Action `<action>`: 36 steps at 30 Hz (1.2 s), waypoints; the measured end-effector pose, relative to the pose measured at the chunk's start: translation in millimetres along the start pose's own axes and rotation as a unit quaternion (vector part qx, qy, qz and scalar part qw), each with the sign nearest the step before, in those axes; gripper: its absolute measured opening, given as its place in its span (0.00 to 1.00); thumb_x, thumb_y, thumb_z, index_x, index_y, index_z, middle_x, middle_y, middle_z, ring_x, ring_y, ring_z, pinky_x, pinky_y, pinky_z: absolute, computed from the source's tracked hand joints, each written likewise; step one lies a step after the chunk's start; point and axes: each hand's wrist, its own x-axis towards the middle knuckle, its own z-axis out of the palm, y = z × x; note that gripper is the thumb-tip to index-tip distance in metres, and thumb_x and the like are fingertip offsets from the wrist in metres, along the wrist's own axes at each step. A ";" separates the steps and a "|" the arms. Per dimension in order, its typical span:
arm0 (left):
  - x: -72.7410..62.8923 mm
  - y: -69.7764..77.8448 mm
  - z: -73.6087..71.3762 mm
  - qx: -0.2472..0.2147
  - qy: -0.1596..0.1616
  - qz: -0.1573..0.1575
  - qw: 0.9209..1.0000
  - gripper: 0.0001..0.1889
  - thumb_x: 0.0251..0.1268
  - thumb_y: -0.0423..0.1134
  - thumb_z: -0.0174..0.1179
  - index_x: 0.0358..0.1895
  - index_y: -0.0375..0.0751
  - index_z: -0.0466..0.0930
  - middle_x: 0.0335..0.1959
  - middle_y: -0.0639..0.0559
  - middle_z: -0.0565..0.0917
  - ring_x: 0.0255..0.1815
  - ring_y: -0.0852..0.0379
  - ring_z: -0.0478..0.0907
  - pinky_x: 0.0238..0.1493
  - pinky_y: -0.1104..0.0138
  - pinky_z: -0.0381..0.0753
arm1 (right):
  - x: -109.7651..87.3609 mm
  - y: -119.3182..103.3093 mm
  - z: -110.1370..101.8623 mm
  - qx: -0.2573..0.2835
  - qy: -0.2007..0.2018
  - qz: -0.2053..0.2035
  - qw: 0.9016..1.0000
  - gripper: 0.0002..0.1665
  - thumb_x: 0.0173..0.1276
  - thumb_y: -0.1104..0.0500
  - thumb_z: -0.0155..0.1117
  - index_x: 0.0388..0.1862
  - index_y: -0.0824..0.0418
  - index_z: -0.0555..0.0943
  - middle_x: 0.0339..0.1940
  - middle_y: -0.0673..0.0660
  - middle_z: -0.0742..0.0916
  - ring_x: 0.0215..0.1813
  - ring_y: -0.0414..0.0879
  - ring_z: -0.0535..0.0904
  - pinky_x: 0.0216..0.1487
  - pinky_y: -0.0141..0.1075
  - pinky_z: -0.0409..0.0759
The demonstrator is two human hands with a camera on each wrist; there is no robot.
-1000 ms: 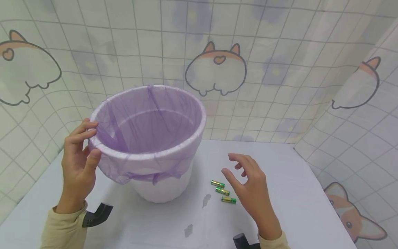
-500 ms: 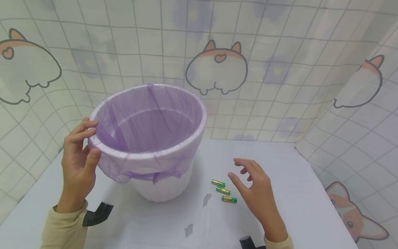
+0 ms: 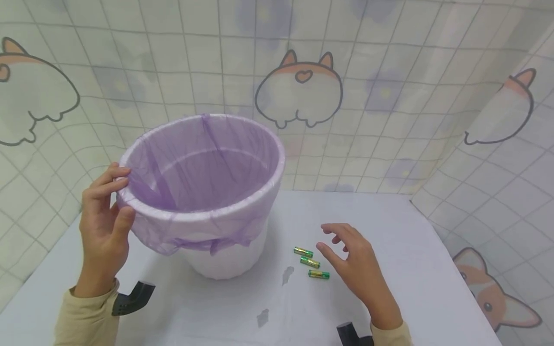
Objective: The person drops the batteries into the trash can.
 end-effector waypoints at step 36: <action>1.2 0.3 -0.1 0.006 -0.001 -0.002 1.000 0.27 0.67 0.42 0.60 0.55 0.19 0.66 0.64 0.46 0.72 0.77 0.43 0.54 0.61 0.69 0.74 | -7.2 29.2 26.7 0.002 -0.176 0.078 0.981 0.21 0.61 0.56 0.70 0.54 0.58 0.80 0.48 0.53 0.86 0.44 0.45 0.78 0.40 0.37 0.79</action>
